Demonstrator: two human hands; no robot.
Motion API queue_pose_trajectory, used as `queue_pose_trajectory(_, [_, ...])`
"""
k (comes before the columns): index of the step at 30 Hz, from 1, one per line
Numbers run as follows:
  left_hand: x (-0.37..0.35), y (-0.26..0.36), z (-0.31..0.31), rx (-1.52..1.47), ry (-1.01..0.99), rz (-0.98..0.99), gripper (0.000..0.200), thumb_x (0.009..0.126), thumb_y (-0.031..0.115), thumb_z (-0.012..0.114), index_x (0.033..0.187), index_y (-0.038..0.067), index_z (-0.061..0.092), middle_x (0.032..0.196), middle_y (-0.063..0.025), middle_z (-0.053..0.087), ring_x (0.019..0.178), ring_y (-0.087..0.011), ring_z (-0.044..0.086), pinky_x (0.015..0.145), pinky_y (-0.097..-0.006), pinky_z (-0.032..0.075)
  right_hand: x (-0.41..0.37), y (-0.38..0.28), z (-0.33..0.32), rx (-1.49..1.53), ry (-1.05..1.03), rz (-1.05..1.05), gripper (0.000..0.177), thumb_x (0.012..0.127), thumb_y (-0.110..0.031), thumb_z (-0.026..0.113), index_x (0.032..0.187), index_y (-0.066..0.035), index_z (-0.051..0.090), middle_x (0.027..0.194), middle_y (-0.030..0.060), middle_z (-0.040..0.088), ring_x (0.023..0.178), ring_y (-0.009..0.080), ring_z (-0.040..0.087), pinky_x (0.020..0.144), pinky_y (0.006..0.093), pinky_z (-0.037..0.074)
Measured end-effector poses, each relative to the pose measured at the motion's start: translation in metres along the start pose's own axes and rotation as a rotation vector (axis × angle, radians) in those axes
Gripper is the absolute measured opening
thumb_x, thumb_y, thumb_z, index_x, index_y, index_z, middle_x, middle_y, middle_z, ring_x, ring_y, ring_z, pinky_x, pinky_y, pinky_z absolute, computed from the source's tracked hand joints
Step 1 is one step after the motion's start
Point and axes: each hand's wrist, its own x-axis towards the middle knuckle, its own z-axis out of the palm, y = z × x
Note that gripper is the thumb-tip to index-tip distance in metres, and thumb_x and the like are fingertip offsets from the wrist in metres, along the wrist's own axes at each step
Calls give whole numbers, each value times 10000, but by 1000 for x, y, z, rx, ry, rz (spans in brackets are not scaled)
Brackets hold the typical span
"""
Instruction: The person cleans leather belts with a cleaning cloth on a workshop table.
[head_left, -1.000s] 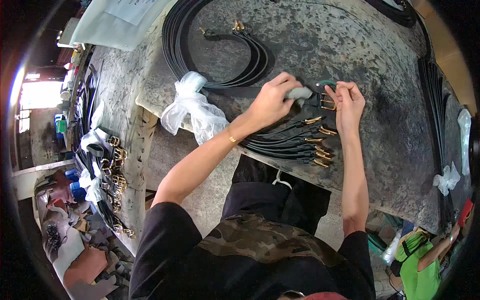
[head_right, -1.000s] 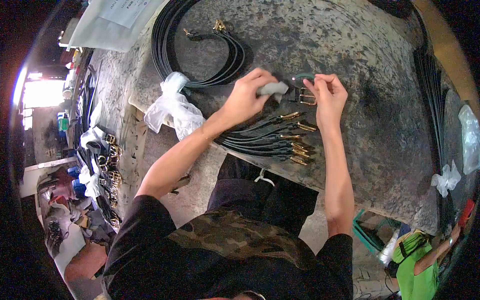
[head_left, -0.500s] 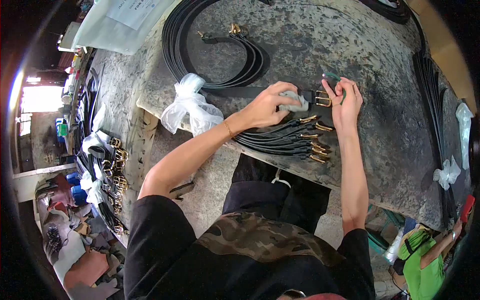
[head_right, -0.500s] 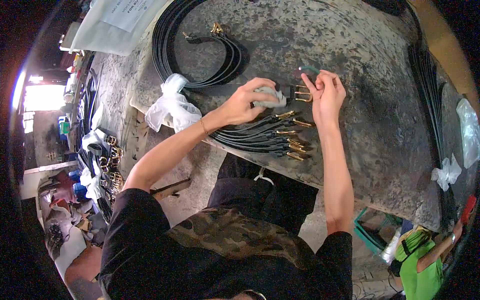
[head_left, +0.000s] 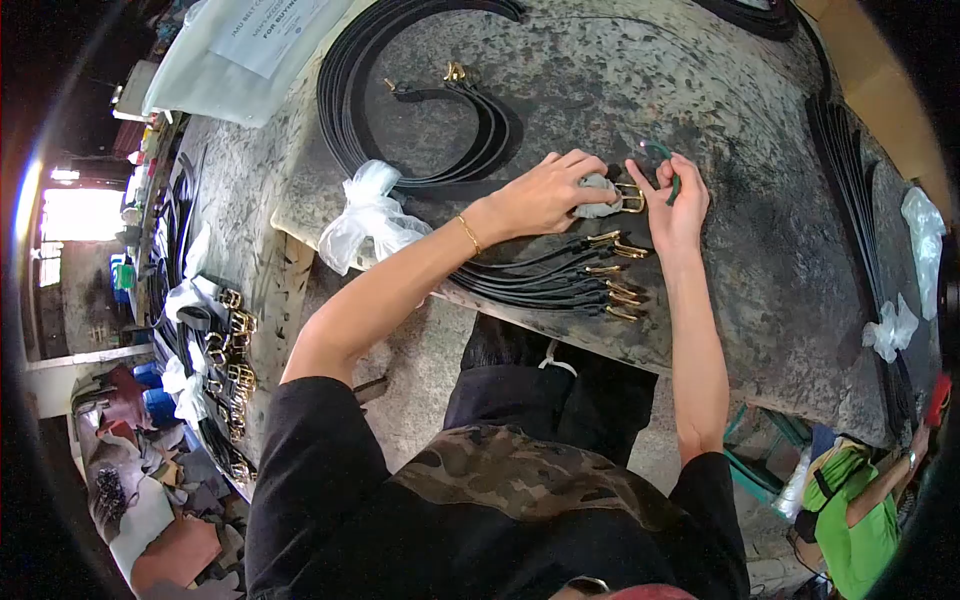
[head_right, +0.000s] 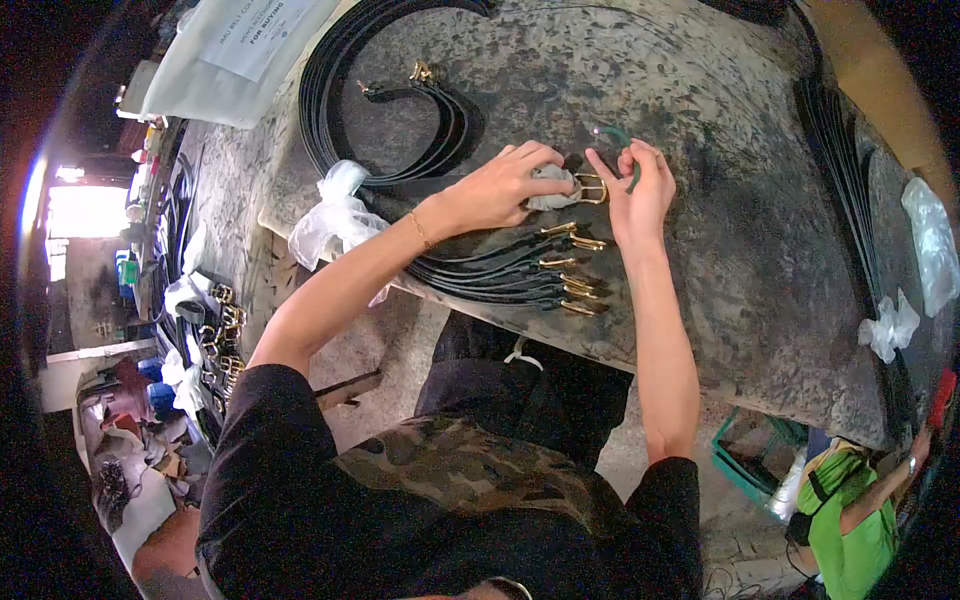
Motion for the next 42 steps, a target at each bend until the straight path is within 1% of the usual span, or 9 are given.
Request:
queue_pose_trajectory(5, [0,-4,-11,-43,-65,122,439,665,-10,612,1074,131,685,1201,-112,518,1243,-309,455,1031,-471,371,6,3,-7,12,-53,-1,45,930,-24,529,908,1,559,725,-2,422,649,91,416,1023,613,464])
queue_pose_trajectory(7, [-12,3,-21,-66,-21,142,263,700,34,632,948,83,704,1155,-106,532,1232,-304,470,1045,-471,347,6,2,-7,-3,-50,-5,44,933,-22,524,924,-2,562,733,0,424,650,91,414,1029,614,458])
queue_pose_trajectory(10, [-39,4,-28,-3,133,-16,130,776,158,698,737,39,662,972,-81,585,1042,-270,544,914,-410,391,3,3,-5,-24,-54,-14,54,939,-21,514,946,4,561,741,6,425,648,92,411,1039,619,447])
queue_pose_trajectory(15, [-35,6,-7,228,189,-59,167,795,194,720,805,52,633,858,-62,573,874,-246,541,774,-380,402,3,3,-2,-43,-43,-9,83,931,-23,524,991,27,554,735,11,417,651,99,406,1042,617,441])
queue_pose_trajectory(18, [-17,8,0,125,217,-70,245,804,181,717,1007,59,654,874,-66,566,845,-253,550,723,-367,437,0,1,1,-46,-32,-24,100,926,-29,537,1006,29,552,732,8,414,652,98,405,1034,611,447])
queue_pose_trajectory(29, [-28,6,9,140,200,-41,313,780,154,747,1069,61,676,966,-76,569,882,-252,538,753,-368,449,5,-4,-7,-47,-104,56,120,939,-36,552,1041,18,585,755,14,473,701,105,471,1065,579,432])
queue_pose_trajectory(35, [-29,9,13,139,218,-105,285,806,182,714,1073,86,675,973,-72,546,929,-242,525,788,-375,438,4,-21,-19,-80,-136,7,201,940,-91,618,1125,-11,614,908,35,623,779,84,539,811,325,499])
queue_pose_trajectory(39, [-26,18,4,173,172,-145,284,807,163,711,1072,63,690,959,-76,538,926,-251,529,791,-386,444,-34,-72,-39,-304,-25,-203,257,929,-52,633,1182,-13,610,957,79,696,705,51,601,511,163,417])
queue_pose_trajectory(42, [-29,16,7,147,184,-120,262,801,145,711,1054,79,703,952,-66,536,919,-247,535,774,-379,441,-91,-115,-66,-443,146,-287,339,903,-101,691,1200,27,593,1009,101,684,698,62,552,546,201,391])
